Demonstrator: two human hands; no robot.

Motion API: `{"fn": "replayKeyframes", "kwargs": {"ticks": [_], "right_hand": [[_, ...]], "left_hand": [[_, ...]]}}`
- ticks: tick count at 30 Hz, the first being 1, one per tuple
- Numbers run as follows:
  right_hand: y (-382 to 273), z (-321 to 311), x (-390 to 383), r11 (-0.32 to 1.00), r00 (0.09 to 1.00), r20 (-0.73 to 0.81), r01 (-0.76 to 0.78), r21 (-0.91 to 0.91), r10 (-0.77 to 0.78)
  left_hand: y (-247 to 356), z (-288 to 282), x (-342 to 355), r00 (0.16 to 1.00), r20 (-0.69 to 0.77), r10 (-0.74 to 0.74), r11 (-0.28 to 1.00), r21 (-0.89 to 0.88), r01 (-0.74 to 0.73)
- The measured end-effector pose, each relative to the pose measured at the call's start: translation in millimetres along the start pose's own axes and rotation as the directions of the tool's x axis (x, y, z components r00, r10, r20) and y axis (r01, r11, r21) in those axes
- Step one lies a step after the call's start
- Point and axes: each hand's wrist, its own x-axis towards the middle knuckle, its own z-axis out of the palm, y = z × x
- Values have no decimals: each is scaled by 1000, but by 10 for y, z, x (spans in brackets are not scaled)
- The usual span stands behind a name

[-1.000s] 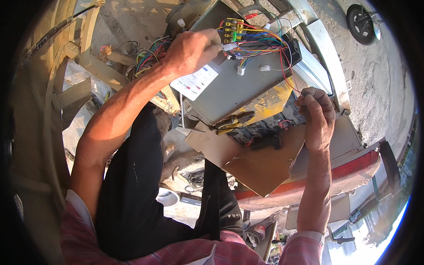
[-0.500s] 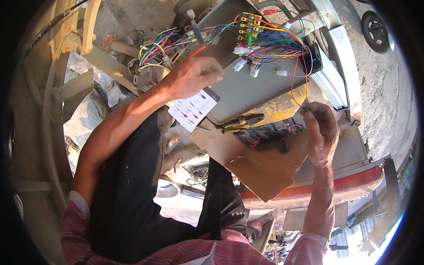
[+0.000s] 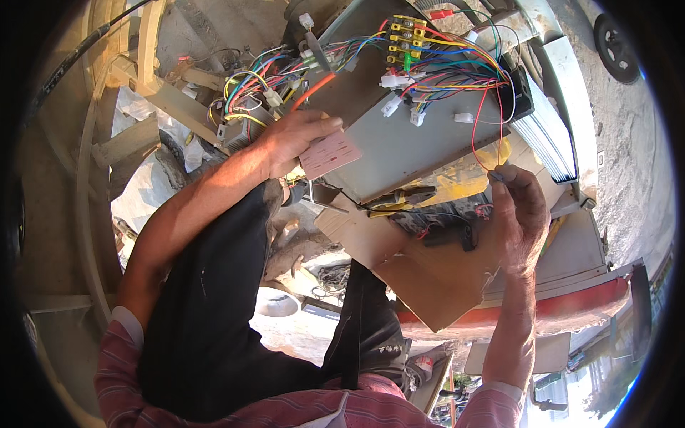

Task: The person works on the exposed wiring of a three-wheeled vehicle, consulting a small instruction card and connecting multiple colored wires to terminals and connectors. They lift the seat to access the compartment, handle the wiring harness, and reposition the seat at the end.

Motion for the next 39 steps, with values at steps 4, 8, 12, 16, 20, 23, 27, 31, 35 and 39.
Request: {"fn": "replayKeyframes", "kwargs": {"ticks": [4,8,12,16,20,23,27,31,35,39], "right_hand": [[21,17,-6,1000,1000,-25,4,-14,-5],[38,56,-15,1000,1000,-28,7,-13,-7],[26,103,-20,1000,1000,-11,16,-26,-16],[-15,139,5,999,1000,-2,-5,-35,5],[-32,189,41,1000,1000,-5,7,-16,-7],[-57,188,33,999,1000,2,8,-43,-8],[-79,175,22,997,1000,11,9,-78,-9],[-63,201,37,998,1000,8,22,-59,-22],[-61,192,30,996,1000,4,18,-93,-17],[-50,197,20,994,1000,1,29,-101,-29]], "left_hand": [[-68,-62,-13,997,-41,70,965,-251,-79],[-66,-130,-58,996,33,83,943,-325,-68],[-20,-140,-137,993,118,10,938,-345,31],[-33,-121,-178,993,118,-7,955,-293,41],[-69,-159,-124,998,61,25,929,-370,0],[-56,-187,-69,995,81,66,898,-439,-24],[-25,-201,-132,980,200,-3,909,-408,86],[-9,-138,-206,978,185,-100,950,-274,149],[8,-98,-200,973,96,-209,972,-87,217],[19,-83,-242,981,97,-168,981,116,157]]}}
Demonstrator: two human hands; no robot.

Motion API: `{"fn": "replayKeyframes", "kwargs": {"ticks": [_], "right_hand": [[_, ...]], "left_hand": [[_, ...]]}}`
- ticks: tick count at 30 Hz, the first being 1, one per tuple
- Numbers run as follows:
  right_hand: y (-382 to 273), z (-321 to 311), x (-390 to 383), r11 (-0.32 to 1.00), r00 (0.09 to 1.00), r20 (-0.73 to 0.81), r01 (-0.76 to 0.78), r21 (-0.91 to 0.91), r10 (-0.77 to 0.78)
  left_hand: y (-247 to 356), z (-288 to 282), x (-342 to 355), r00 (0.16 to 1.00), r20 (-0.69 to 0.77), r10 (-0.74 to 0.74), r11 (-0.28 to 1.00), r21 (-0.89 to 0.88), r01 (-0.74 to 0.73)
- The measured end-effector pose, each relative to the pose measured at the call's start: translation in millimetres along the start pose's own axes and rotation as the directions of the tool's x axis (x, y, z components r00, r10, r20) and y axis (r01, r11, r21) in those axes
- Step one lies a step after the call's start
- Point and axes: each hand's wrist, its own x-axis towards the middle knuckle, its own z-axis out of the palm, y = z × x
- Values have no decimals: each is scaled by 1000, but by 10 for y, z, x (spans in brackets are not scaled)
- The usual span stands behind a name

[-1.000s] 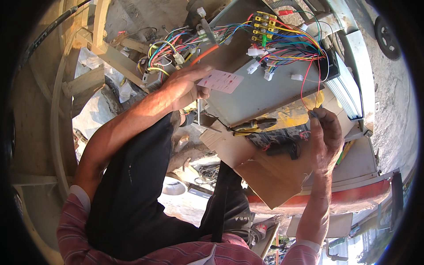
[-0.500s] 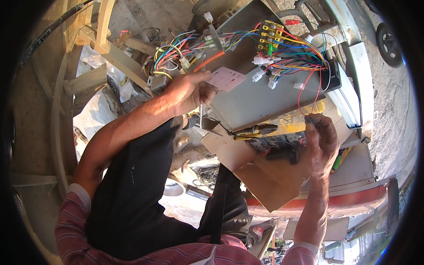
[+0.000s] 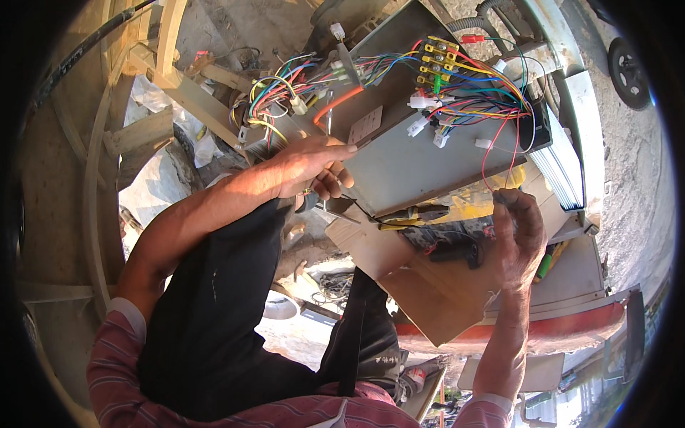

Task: The person works on the exposed wiring of a three-wheeled vehicle, consulting a small instruction card and connecting multiple colored wires to terminals and connectors. They lift the seat to access the compartment, handle the wiring harness, and reposition the seat at the end.

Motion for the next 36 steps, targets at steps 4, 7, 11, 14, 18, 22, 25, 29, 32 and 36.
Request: {"fn": "replayKeyframes", "kwargs": {"ticks": [4,7,11,14,18,22,25,29,32,36], "right_hand": [[0,25,0,1000,1000,-15,4,6,-4],[-24,44,-5,999,1000,-21,-13,-42,12],[-51,84,2,988,999,-43,26,-150,-33],[-74,78,7,954,995,-15,91,-287,-99],[-104,75,6,909,989,11,139,-392,-146],[-219,110,18,783,935,25,310,-539,-353],[-427,136,79,731,885,46,411,-544,-463],[-727,296,372,709,850,106,493,-504,-516],[-828,532,730,603,745,251,654,-458,-618],[-849,721,1002,380,674,423,712,-590,-606]], "left_hand": [[99,63,-103,991,-42,128,992,5,-128],[286,107,-209,942,-30,334,941,59,-332],[636,120,-230,773,-37,633,753,259,-605],[807,141,-167,761,-101,641,735,366,-571],[852,243,-1,697,-125,706,483,804,-346],[729,301,93,684,-133,718,402,880,-251],[619,265,79,628,-53,776,301,907,-296],[603,278,102,677,-86,731,527,701,-481],[649,245,87,786,-116,607,745,427,-512],[641,215,55,806,-101,584,793,285,-539]]}}
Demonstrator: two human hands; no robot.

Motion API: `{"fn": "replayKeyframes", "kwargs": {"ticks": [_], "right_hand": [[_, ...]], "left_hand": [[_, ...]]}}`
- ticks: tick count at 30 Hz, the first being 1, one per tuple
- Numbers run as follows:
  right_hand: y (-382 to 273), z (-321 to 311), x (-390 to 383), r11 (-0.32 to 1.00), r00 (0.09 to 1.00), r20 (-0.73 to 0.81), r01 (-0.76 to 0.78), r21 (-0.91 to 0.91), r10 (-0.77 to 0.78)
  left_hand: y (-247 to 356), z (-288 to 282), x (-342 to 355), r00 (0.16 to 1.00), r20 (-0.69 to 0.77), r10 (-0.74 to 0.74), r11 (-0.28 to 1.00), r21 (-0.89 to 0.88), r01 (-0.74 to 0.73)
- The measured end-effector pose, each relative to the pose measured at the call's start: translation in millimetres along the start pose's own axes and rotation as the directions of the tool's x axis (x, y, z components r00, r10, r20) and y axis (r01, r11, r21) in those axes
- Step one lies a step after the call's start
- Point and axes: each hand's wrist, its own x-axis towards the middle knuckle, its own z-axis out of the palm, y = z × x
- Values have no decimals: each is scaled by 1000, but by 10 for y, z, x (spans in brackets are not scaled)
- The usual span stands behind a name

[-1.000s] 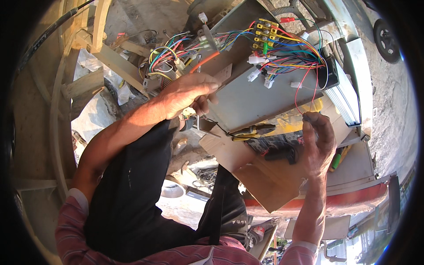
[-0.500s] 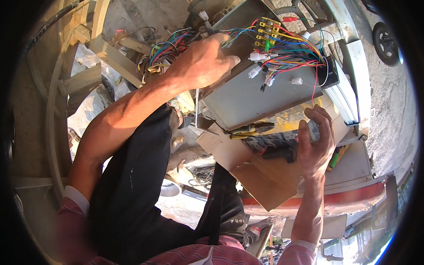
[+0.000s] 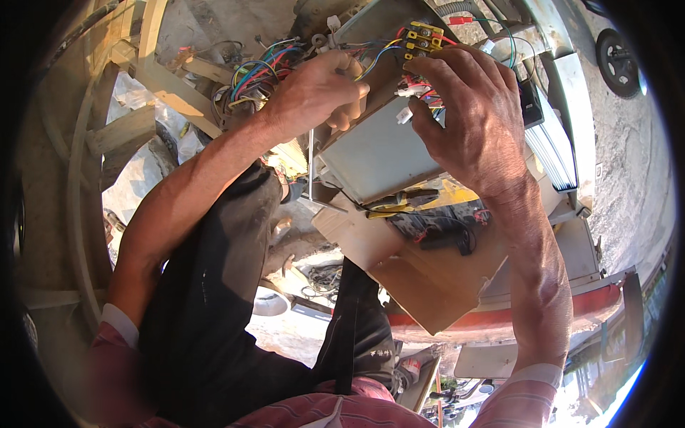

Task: The person works on the exposed wiring of a three-wheeled vehicle, consulting a small instruction card and connecting multiple colored wires to terminals and connectors. They lift the seat to access the compartment, handle the wiring harness, and reposition the seat at the end.

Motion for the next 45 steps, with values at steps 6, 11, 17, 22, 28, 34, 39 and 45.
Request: {"fn": "replayKeyframes", "kwargs": {"ticks": [6,11,17,22,28,34,39,45], "right_hand": [[93,-13,-77,973,990,126,85,-215,-59],[157,113,-207,975,992,124,-3,-223,32],[285,-27,-368,973,952,256,201,-114,-167],[344,-274,-374,950,885,360,313,7,-294],[314,-217,-229,993,950,292,121,-1,-115],[308,133,-115,992,1000,3,-20,-128,21],[327,217,-33,981,995,12,-95,-167,98],[416,234,-16,989,1000,17,-16,-146,19]], "left_hand": [[-15,-84,-4,998,55,18,999,39,-20],[-25,-81,0,999,37,18,998,58,-20],[-64,-93,24,998,40,40,999,-14,-40],[-81,-69,35,999,20,28,999,-37,-28],[-71,-61,35,1000,21,19,999,-27,-19],[-62,-72,13,999,23,30,1000,-8,-30],[-47,-64,1,999,0,37,999,0,-37],[-49,-77,11,999,7,35,997,62,-35]]}}
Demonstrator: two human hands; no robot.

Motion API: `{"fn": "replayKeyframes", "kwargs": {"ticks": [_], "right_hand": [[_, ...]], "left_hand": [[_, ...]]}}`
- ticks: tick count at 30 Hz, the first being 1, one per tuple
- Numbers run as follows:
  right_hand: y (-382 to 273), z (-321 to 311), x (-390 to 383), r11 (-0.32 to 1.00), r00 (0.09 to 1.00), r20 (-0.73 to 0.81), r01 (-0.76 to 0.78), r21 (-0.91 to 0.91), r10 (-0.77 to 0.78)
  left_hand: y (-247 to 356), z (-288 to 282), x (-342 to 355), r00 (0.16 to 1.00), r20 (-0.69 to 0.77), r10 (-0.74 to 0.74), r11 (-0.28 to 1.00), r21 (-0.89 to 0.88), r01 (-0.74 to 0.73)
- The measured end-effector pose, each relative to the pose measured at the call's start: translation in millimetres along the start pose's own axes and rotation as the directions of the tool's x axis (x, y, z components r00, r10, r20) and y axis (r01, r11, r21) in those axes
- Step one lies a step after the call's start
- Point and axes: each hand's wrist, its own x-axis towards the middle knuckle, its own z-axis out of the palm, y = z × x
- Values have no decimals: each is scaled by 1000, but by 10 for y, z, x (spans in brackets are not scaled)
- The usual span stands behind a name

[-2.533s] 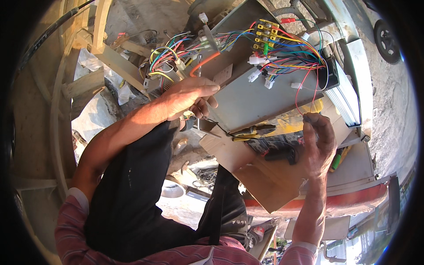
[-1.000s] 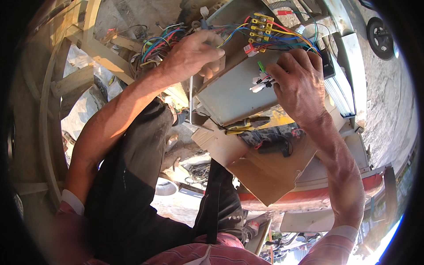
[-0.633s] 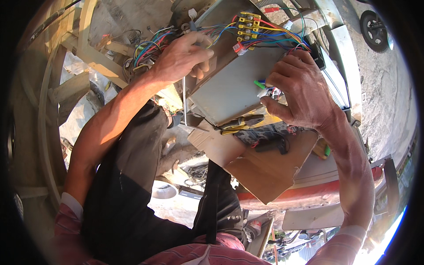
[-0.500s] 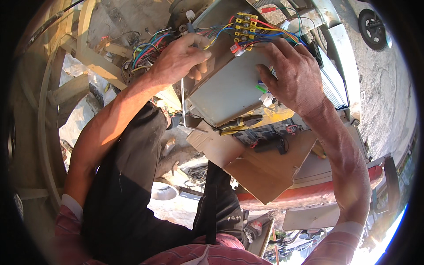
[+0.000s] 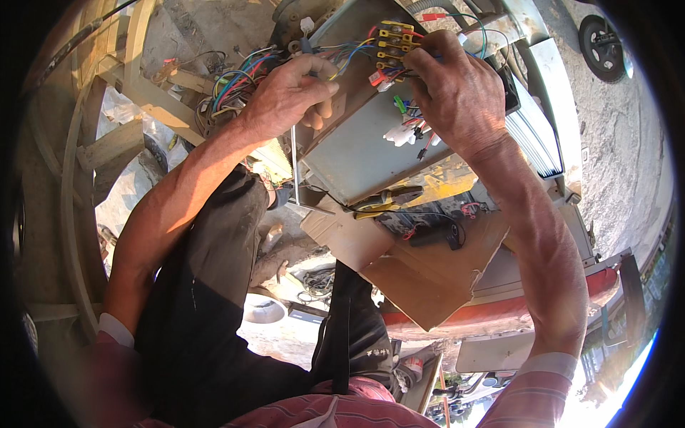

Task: The person works on the exposed wiring of a three-wheeled vehicle, consulting a small instruction card and connecting multiple colored wires to terminals and connectors. They lift the seat to access the compartment, handle the wiring harness, and reposition the seat at the end.

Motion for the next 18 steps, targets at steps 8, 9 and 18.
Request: {"fn": "replayKeyframes", "kwargs": {"ticks": [8,9,18], "right_hand": [[36,0,-14,999,999,-10,34,29,-34],[24,17,-12,999,998,-39,43,29,-42],[33,61,-25,990,984,-123,137,31,-133]], "left_hand": [[-6,25,13,1000,-5,-10,999,-34,10],[-6,30,12,1000,-16,-7,999,-43,6],[-16,36,11,1000,-31,2,1000,9,-2]]}}
